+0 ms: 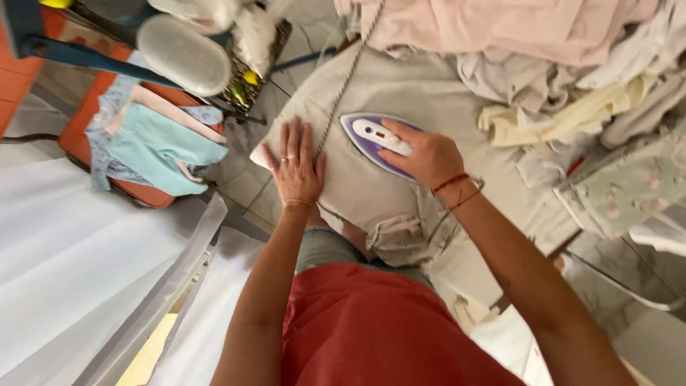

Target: Ironing and folding baby clothes on an ironing board

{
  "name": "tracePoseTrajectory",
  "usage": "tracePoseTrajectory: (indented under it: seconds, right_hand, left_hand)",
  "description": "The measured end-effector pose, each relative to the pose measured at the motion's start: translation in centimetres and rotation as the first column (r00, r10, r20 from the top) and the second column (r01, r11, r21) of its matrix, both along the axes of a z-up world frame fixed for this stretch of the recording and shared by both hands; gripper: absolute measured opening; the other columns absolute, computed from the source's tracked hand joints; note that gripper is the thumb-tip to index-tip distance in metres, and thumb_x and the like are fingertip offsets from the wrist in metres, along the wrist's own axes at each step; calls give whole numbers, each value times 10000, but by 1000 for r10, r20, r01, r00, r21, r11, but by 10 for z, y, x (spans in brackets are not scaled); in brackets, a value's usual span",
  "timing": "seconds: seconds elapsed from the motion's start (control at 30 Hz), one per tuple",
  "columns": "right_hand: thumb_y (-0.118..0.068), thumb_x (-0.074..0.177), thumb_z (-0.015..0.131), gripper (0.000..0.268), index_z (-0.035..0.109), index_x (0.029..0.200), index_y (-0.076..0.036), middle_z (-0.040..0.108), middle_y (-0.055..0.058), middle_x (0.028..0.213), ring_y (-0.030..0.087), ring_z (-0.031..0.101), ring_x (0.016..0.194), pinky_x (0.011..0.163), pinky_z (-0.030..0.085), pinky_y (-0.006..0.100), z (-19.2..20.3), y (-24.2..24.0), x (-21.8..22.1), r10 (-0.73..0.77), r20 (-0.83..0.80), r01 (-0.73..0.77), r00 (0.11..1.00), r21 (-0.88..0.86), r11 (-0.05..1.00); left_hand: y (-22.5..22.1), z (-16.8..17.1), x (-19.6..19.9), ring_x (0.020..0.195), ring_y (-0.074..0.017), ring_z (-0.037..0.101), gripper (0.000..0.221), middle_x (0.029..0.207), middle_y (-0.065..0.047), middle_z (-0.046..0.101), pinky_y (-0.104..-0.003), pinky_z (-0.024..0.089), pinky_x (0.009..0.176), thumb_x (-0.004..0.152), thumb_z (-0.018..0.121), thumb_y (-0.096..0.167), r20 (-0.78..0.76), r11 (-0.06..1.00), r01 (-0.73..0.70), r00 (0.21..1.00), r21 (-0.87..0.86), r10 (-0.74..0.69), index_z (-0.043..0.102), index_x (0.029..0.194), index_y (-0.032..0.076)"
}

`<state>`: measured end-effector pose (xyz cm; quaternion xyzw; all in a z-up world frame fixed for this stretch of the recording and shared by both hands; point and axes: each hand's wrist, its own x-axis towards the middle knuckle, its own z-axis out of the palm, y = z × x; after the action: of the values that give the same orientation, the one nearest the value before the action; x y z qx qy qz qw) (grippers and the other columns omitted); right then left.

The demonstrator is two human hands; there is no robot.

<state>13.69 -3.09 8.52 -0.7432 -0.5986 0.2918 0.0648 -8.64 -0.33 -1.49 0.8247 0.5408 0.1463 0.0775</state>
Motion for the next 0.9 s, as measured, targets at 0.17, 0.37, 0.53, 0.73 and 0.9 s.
tracePoseTrajectory:
  seconds: [0.17,0.37,0.53,0.73,0.9]
  right_hand:
    - [-392,698,633,466,518,1148,-356,649,51,834,253,612,778,663,500,388,2,-22,24,91,41,-94,995,68,993]
    - [-397,687,674,445,577,1112,-306,646,7,726,166,625,668,557,505,315,-17,-9,8,79,188,-138,979,327,935]
    - [-380,691,655,456,559,1130,-301,651,44,747,210,626,697,583,505,366,-15,-12,8,93,86,-114,992,284,952]
    - [-386,682,671,442,581,1106,-299,659,-1,767,146,632,699,577,506,298,-20,-20,15,60,179,-116,982,323,939]
    - [-412,720,687,394,614,1067,-241,642,39,688,179,632,640,539,504,297,-46,11,33,4,281,-161,960,539,827]
  left_hand:
    - [7,4,-1,1303,-186,210,492,1390,-33,271,-489,20,1034,902,263,432,6,999,-32,999,-6,32,313,1326,189]
    - [4,5,3,1310,-174,178,485,1397,-17,247,-484,15,1039,886,329,408,-2,997,-47,999,-59,47,309,1325,202]
    - [6,8,3,1309,-176,187,473,1400,-17,244,-475,24,1040,894,295,396,13,998,-42,999,-43,42,302,1326,203]
    - [1,7,3,1304,-176,198,478,1395,-19,255,-477,42,1037,889,301,411,6,999,-33,999,-32,34,310,1320,205]
    - [1,9,4,1295,-191,219,462,1393,-19,253,-487,93,1026,897,302,378,10,1000,-30,999,1,30,308,1324,202]
